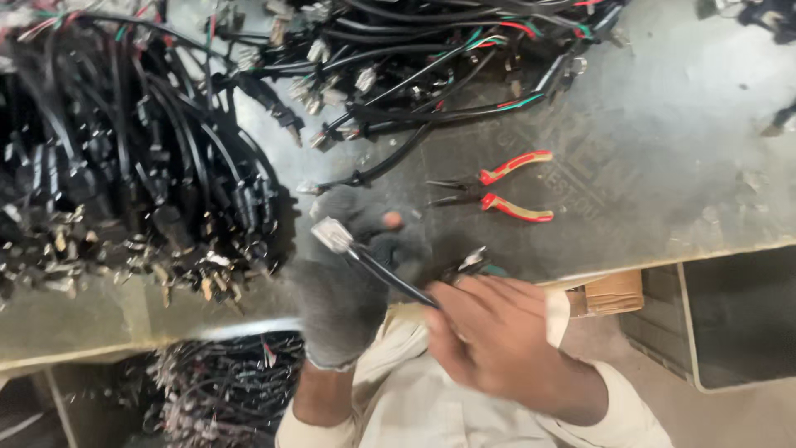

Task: The person repeatedly picks a black wire harness from a pile, uses red-handled pliers to crimp a connector onto the wire end, and places the finished harness aside. The cycle of pick, crimp, and set-aside continues throughout the clip.

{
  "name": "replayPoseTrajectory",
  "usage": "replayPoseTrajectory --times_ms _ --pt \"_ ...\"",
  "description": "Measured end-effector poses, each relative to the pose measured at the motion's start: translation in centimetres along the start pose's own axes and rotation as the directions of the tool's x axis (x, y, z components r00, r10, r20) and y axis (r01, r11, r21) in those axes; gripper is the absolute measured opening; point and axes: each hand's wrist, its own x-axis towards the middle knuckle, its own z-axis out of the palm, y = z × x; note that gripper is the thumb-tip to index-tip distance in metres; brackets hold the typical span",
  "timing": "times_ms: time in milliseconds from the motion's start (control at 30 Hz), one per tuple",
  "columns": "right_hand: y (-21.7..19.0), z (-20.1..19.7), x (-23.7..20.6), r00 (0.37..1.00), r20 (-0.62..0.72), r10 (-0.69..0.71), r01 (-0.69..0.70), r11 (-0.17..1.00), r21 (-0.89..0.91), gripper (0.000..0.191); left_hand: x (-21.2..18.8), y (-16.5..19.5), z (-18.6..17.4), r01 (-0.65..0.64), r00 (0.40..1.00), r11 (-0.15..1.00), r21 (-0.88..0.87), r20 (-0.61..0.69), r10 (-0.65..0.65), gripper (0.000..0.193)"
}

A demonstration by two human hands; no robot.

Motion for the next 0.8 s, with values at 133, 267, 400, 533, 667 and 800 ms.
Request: replayPoseTrajectory --times_ms 133,267,400,533,667,800 --pt "1.9 4.8 -2.7 1.0 -0.017 0.005 -0.005 1.0 -0.014 0.02 -1.2 0.4 0.5 -0.033 0.997 0.976 -0.214 0.056 0.046 0.043" --pt "3.2 6.2 -4.4 1.0 -0.008 -0.007 0.007 0.999 0.052 0.016 -1.6 -2.0 -0.1 -0.144 0.982 0.984 -0.101 0.105 0.154 0.036" --pt "3.1 4.8 -3.2 0.997 0.023 -0.07 0.063 0.972 0.227 0.013 -2.6 -2.6 -0.7 -0.236 0.967 0.889 0.392 0.19 0.172 0.022" --pt "2.4 1.2 -0.5 1.0 -0.005 0.026 -0.025 0.998 0.057 0.016 -2.7 -1.6 -0.1 -0.134 0.991 0.975 0.179 0.006 0.135 0.018" --pt "0.0 -3.8 2.0 0.985 0.042 0.166 -0.17 0.931 0.322 0.04 -2.3 -2.7 2.5 -0.182 0.961 0.647 0.74 0.272 -0.04 0.041" --pt "1.1 -7.1 3.1 0.952 0.289 -0.1 -0.167 0.624 0.764 0.028 -3.8 -3.0 4.9 -0.536 0.809 0.412 0.737 0.587 0.002 0.017"
